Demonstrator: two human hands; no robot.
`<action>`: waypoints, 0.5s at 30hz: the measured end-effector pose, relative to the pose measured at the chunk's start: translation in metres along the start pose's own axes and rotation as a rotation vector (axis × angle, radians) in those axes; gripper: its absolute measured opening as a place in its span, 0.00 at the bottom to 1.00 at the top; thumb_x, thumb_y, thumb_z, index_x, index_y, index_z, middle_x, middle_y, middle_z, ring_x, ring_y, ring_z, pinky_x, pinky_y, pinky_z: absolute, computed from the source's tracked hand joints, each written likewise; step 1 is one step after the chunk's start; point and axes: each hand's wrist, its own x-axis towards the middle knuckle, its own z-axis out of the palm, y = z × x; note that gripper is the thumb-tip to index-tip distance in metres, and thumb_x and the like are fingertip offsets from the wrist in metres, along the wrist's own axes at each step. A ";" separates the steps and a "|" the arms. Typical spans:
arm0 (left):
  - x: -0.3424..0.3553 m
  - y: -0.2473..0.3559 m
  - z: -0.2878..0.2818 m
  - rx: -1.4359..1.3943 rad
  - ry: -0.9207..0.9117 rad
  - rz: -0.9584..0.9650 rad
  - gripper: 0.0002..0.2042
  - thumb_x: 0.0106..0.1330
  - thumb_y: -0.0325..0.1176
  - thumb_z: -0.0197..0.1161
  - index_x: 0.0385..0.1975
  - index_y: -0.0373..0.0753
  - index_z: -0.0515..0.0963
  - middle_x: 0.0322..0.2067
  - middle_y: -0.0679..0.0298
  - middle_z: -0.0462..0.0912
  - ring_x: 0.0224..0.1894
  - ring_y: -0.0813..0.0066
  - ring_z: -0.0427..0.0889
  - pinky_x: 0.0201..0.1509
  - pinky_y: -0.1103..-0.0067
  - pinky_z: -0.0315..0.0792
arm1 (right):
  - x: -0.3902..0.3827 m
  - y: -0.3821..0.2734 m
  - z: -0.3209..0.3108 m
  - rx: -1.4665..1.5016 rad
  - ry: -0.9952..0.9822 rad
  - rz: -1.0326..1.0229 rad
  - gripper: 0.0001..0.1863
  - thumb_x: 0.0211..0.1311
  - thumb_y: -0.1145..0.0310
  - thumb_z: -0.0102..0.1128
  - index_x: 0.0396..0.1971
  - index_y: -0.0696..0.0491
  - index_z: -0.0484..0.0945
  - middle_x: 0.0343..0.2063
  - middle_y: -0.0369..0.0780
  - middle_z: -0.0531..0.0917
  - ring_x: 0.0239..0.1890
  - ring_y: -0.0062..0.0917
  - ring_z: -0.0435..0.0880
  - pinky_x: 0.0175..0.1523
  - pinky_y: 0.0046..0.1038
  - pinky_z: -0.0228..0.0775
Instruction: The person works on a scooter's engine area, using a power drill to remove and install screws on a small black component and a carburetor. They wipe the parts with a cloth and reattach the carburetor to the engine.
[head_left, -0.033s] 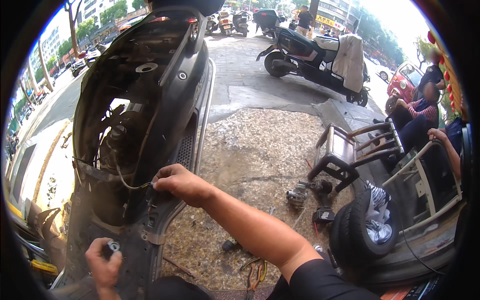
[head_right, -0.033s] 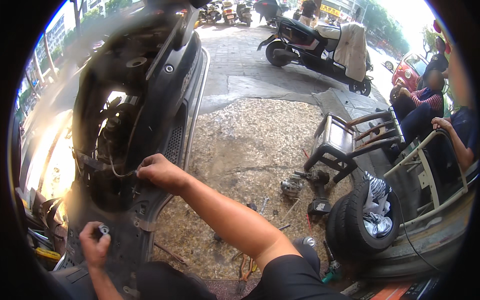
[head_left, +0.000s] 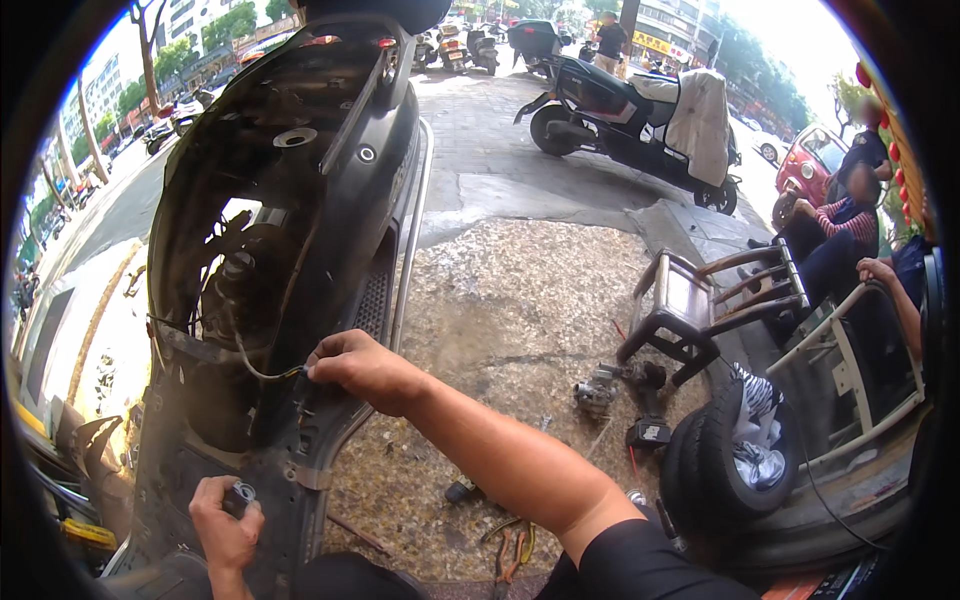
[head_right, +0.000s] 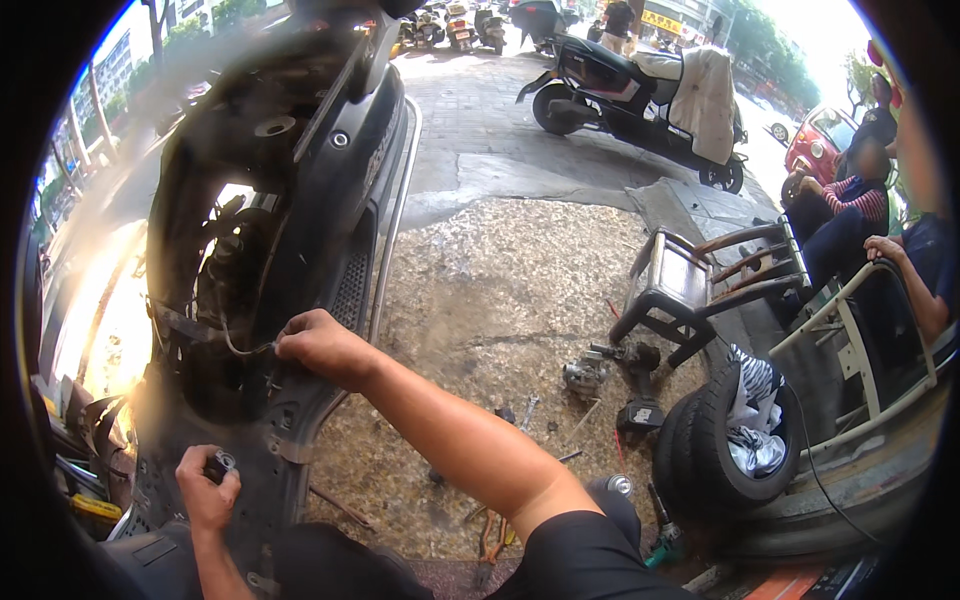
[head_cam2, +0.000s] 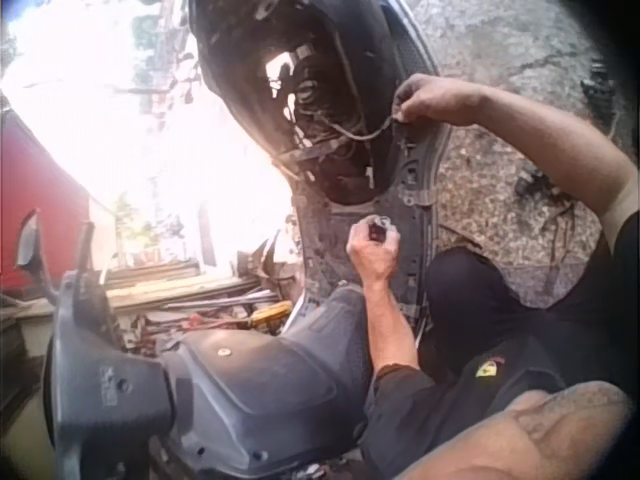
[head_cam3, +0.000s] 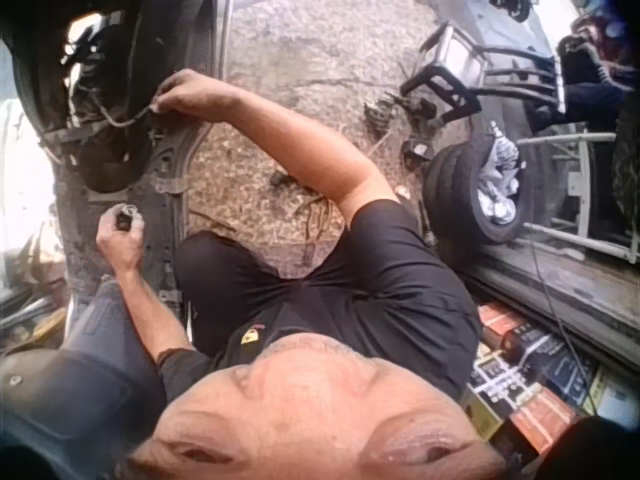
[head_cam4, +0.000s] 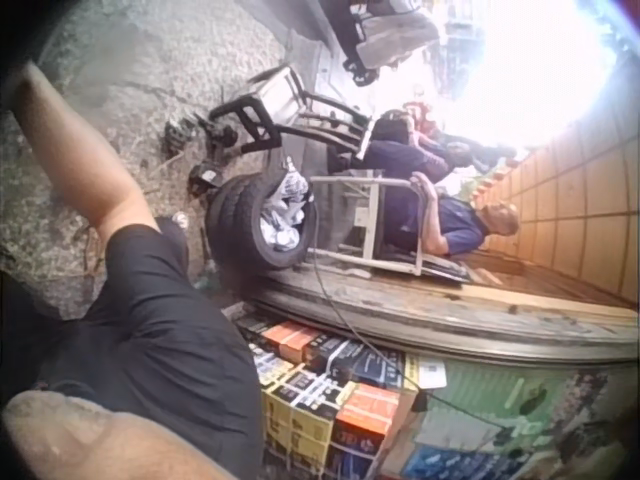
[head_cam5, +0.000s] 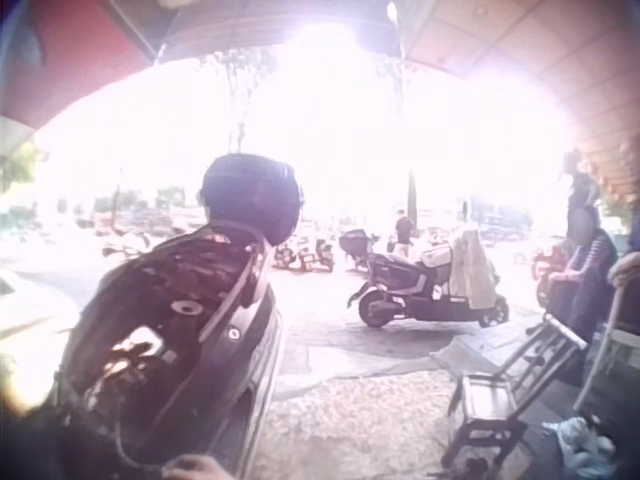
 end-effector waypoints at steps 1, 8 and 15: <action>0.006 0.004 0.003 -0.340 0.070 0.010 0.14 0.51 0.29 0.62 0.37 0.32 0.74 0.29 0.69 0.73 0.32 0.84 0.72 0.34 0.84 0.68 | 0.001 -0.002 -0.002 -0.010 -0.001 -0.019 0.09 0.57 0.70 0.63 0.34 0.61 0.82 0.27 0.35 0.81 0.28 0.17 0.76 0.34 0.19 0.67; 0.062 0.056 0.027 -0.756 0.095 0.146 0.11 0.53 0.25 0.67 0.36 0.34 0.77 0.29 0.70 0.79 0.32 0.84 0.76 0.38 0.84 0.71 | 0.002 -0.014 -0.004 0.163 -0.016 -0.033 0.11 0.58 0.72 0.62 0.39 0.62 0.79 0.29 0.38 0.82 0.29 0.21 0.80 0.36 0.22 0.72; 0.085 0.062 0.051 -0.621 0.128 0.148 0.12 0.54 0.22 0.66 0.39 0.33 0.77 0.30 0.69 0.79 0.34 0.84 0.77 0.41 0.84 0.72 | 0.004 -0.024 -0.007 0.130 0.061 -0.099 0.10 0.61 0.71 0.60 0.38 0.61 0.78 0.29 0.39 0.83 0.29 0.22 0.82 0.38 0.22 0.74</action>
